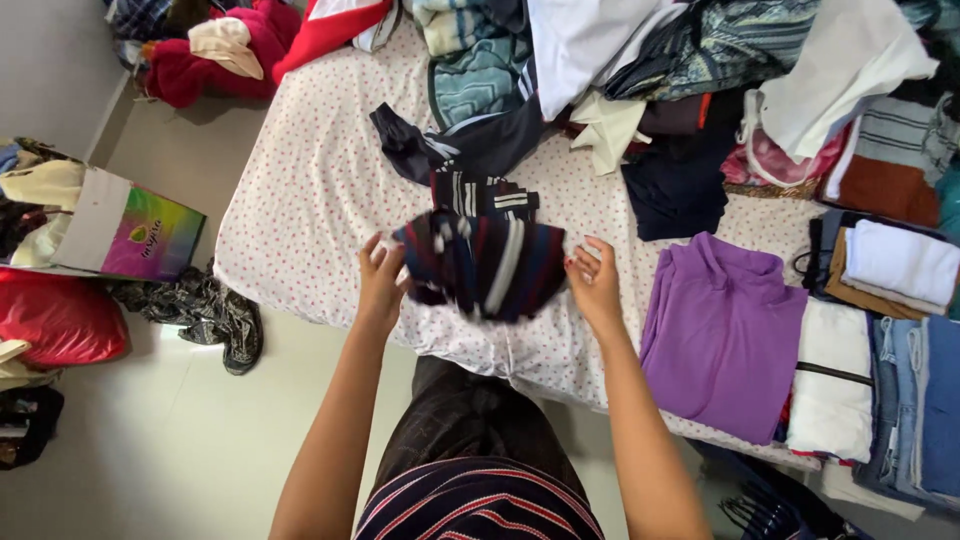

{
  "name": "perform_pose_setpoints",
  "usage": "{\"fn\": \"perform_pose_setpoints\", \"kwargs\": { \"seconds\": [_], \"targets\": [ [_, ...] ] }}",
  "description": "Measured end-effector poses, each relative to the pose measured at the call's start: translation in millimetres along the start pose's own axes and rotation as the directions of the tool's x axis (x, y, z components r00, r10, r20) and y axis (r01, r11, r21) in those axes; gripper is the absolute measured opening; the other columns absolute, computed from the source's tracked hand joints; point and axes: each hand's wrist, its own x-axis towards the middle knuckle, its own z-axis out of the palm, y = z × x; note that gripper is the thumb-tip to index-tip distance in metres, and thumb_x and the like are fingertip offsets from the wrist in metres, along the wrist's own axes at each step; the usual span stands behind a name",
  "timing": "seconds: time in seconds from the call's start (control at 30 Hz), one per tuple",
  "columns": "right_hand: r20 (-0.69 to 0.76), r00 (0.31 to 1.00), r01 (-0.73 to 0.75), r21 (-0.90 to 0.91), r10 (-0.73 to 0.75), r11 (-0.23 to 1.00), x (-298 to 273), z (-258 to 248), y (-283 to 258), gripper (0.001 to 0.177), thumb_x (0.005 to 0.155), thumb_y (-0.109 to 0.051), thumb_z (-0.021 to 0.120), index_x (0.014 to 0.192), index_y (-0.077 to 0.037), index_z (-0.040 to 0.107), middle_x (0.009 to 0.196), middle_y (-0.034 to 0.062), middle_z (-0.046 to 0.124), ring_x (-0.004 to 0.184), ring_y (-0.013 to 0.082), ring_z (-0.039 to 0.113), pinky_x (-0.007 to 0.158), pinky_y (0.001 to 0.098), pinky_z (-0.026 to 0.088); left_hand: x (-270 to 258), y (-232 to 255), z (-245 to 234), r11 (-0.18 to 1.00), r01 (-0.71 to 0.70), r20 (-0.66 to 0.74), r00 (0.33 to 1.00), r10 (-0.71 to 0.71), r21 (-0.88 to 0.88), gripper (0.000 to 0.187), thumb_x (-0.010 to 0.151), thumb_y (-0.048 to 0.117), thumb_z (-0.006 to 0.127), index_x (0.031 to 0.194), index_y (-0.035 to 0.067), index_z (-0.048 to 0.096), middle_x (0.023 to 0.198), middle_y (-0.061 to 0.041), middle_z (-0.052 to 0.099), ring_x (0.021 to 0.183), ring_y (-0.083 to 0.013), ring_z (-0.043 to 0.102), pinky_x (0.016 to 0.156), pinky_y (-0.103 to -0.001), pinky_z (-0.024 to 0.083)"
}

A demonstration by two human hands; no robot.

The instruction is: The recorder folds multiple items of clothing, including a purple jacket, a white tank top, and a striped shirt, on a bed and places them into organized piles.

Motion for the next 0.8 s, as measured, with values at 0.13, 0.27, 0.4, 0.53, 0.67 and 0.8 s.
{"fn": "perform_pose_setpoints", "kwargs": {
  "seconds": [0.13, 0.27, 0.4, 0.53, 0.67, 0.8],
  "targets": [
    [0.061, 0.998, 0.046, -0.194, -0.035, 0.980, 4.7, 13.5, 87.6, 0.037, 0.092, -0.006, 0.065, 0.128, -0.007, 0.058, 0.117, 0.0104, 0.071, 0.099, 0.0153, 0.070, 0.088, 0.0285, 0.056, 83.8, -91.9, -54.9, 0.931, -0.088, -0.005, 0.995, 0.097, 0.355, 0.062, 0.090, 0.013, 0.075, 0.145, 0.011, 0.047, 0.143, -0.009, 0.057, 0.115, -0.0193, 0.063, 0.088, -0.034, 0.055],
    [0.169, 0.984, 0.029, -0.470, 0.057, 0.882, -5.8, 65.7, 88.2, 0.043, 0.092, -0.014, 0.076, 0.133, -0.011, 0.063, 0.130, 0.0109, 0.068, 0.117, 0.0240, 0.066, 0.099, 0.0356, 0.054, 94.5, -103.4, -52.7, 0.704, -0.300, 0.086, 0.943, 0.322, 0.644, 0.076, 0.080, 0.010, 0.084, 0.146, 0.007, 0.046, 0.136, -0.016, 0.052, 0.118, -0.0266, 0.059, 0.097, -0.037, 0.054],
    [0.242, 0.970, 0.180, -0.682, -0.013, 0.709, 20.7, 129.0, 51.7, 0.072, 0.081, -0.019, 0.084, 0.146, -0.011, 0.053, 0.156, 0.0141, 0.040, 0.141, 0.0369, 0.040, 0.112, 0.0479, 0.037, 100.4, -54.2, -12.1, 0.462, -0.368, 0.116, 0.866, 0.487, 0.807, 0.097, 0.062, 0.012, 0.091, 0.144, 0.002, 0.041, 0.125, -0.024, 0.045, 0.111, -0.0363, 0.051, 0.092, -0.044, 0.050],
    [0.248, 0.969, 0.208, -0.789, -0.010, 0.579, 47.7, 143.8, 77.3, 0.072, 0.077, -0.018, 0.083, 0.143, -0.012, 0.056, 0.158, 0.0136, 0.040, 0.144, 0.0380, 0.037, 0.116, 0.0521, 0.028, 157.1, -74.1, -39.3, 0.368, -0.302, 0.144, 0.906, 0.398, 0.880, 0.075, 0.066, 0.013, 0.086, 0.134, 0.005, 0.054, 0.122, -0.023, 0.053, 0.106, -0.0380, 0.055, 0.094, -0.046, 0.048],
    [0.100, 0.994, 0.106, -0.779, -0.043, 0.617, 73.1, 133.9, 120.2, 0.034, 0.085, -0.016, 0.076, 0.118, -0.010, 0.072, 0.138, 0.0113, 0.063, 0.131, 0.0323, 0.057, 0.114, 0.0472, 0.039, 216.4, -74.6, -55.7, 0.260, -0.293, 0.182, 0.907, 0.378, 0.920, 0.036, 0.081, 0.011, 0.080, 0.115, 0.012, 0.069, 0.113, -0.017, 0.066, 0.104, -0.0350, 0.062, 0.096, -0.046, 0.047],
    [-0.171, 0.982, -0.154, -0.504, 0.076, 0.850, 110.3, 129.3, 106.5, 0.024, 0.096, -0.017, 0.070, 0.115, -0.004, 0.073, 0.114, 0.0145, 0.076, 0.108, 0.0286, 0.074, 0.097, 0.0367, 0.055, 257.7, -63.7, -40.8, 0.460, -0.231, 0.086, 0.945, 0.314, 0.857, 0.038, 0.088, 0.015, 0.079, 0.121, 0.010, 0.062, 0.112, -0.013, 0.070, 0.099, -0.0254, 0.067, 0.091, -0.040, 0.049]
  ]
}}
